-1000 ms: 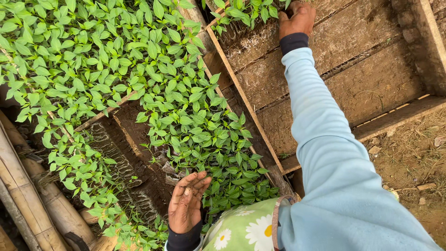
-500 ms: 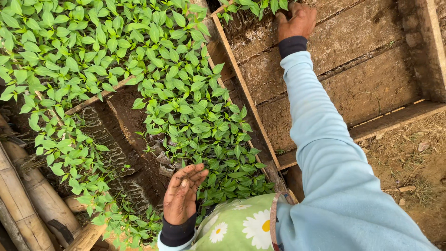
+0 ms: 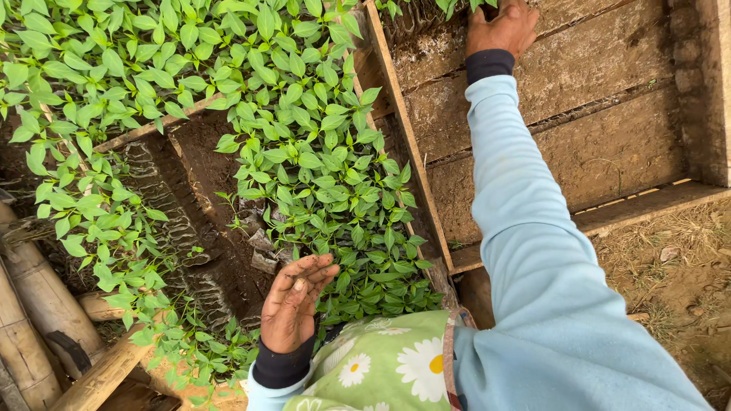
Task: The person pulls small plants from a wooden tray and places them into individual black plastic nursery bags filled with soil.
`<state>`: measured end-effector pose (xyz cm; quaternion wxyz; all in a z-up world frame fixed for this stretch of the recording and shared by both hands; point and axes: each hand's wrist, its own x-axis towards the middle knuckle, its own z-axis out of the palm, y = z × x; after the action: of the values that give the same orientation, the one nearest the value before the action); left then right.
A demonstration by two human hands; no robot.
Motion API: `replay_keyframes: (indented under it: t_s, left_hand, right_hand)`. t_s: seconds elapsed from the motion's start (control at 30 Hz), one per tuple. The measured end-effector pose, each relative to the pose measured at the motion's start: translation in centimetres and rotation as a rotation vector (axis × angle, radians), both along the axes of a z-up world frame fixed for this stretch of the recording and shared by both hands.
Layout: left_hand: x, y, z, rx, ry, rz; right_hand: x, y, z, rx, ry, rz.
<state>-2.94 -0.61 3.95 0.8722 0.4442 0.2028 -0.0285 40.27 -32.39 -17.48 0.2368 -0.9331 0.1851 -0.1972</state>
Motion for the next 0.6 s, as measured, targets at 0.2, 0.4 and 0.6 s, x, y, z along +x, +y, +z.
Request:
replay_keyframes:
  t_s: [0.2, 0.4, 0.6]
  left_hand:
    - [-0.2, 0.0, 0.1, 0.036, 0.011, -0.004]
    - [-0.4, -0.1, 0.1, 0.048, -0.014, -0.001]
    - [-0.8, 0.4, 0.0, 0.025, 0.016, 0.012]
  right_hand:
    - [-0.3, 0.1, -2.0, 0.041, 0.101, 0.051]
    - [-0.6, 1.0, -1.3, -0.108, -0.031, 0.122]
    - [0.7, 0.3, -3.6, -0.071, 0.028, -0.023]
